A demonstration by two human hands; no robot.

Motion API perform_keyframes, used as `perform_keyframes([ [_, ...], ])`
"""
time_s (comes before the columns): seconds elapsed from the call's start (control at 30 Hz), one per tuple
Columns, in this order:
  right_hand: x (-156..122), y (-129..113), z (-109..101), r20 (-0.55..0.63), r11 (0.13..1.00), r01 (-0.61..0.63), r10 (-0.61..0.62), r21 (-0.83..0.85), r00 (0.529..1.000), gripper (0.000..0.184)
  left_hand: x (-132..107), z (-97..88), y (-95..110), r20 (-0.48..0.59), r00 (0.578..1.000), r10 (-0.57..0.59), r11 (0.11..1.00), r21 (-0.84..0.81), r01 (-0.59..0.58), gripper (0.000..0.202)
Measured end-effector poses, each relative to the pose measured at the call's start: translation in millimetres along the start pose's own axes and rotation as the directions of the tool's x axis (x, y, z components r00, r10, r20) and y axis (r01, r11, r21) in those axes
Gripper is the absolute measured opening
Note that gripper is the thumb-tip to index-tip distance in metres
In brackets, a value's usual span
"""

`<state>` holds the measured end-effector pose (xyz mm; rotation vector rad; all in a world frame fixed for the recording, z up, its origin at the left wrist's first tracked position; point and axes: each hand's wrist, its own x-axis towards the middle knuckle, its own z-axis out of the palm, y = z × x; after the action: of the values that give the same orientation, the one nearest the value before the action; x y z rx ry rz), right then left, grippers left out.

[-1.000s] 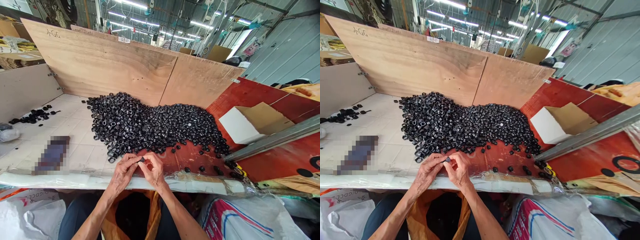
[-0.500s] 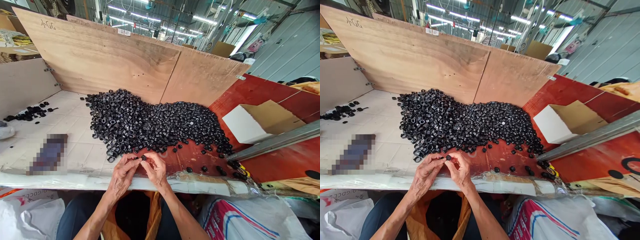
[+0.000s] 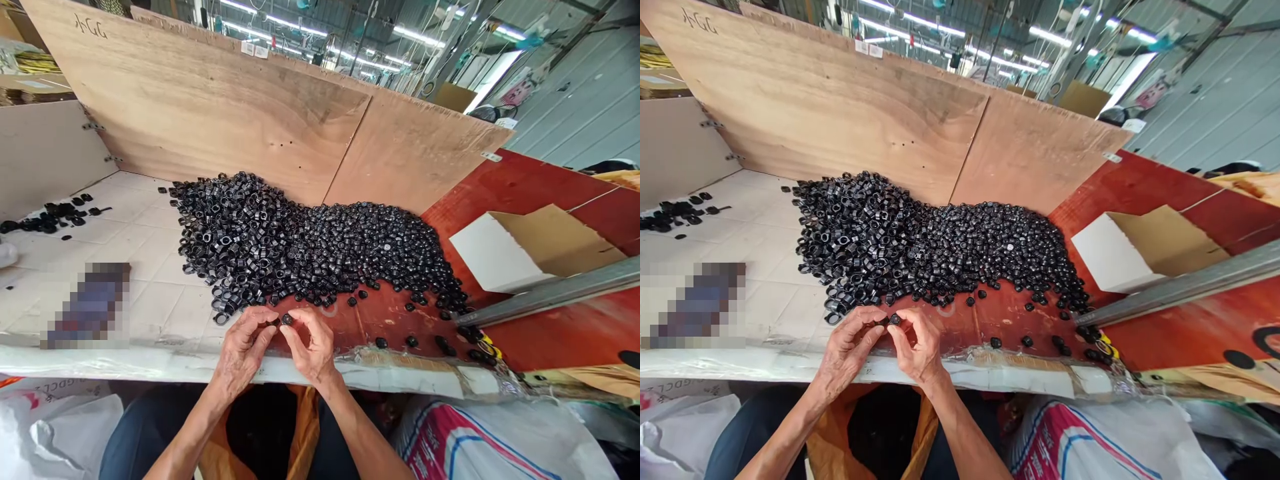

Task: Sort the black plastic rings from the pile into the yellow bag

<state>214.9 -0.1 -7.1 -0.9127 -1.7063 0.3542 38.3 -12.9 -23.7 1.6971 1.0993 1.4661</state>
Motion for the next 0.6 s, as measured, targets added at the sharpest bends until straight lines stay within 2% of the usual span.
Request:
perform_keyframes([
  [0.13, 0.8, -0.4, 0.0, 0.022, 1.0, 0.027, -0.027, -0.003, 0.999, 0.017, -2.5, 3.0, 0.4, 0.01, 0.983, -0.185, 0.975, -0.123, 0.184, 0.023],
  [0.2, 0.8, 0.3, 0.5, 0.025, 1.0, 0.027, -0.027, -0.003, 0.999, 0.016, -3.0, 4.4, 0.7, 0.017, 0.972, -0.235, 0.955, -0.18, 0.234, 0.023],
  [0.5, -2.6, 2.7, 0.5, 0.047, 0.999, -0.027, 0.03, -0.045, 0.998, 0.013, -3.2, 5.2, -0.1, 0.02, 0.967, -0.254, 0.947, -0.199, 0.252, 0.021],
  [0.6, -4.1, 3.9, 0.1, 0.043, 0.996, -0.035, 0.039, -0.077, 0.998, 0.018, -4.4, 4.3, -1.6, 0.022, 0.971, -0.239, 0.952, -0.191, 0.239, 0.021],
])
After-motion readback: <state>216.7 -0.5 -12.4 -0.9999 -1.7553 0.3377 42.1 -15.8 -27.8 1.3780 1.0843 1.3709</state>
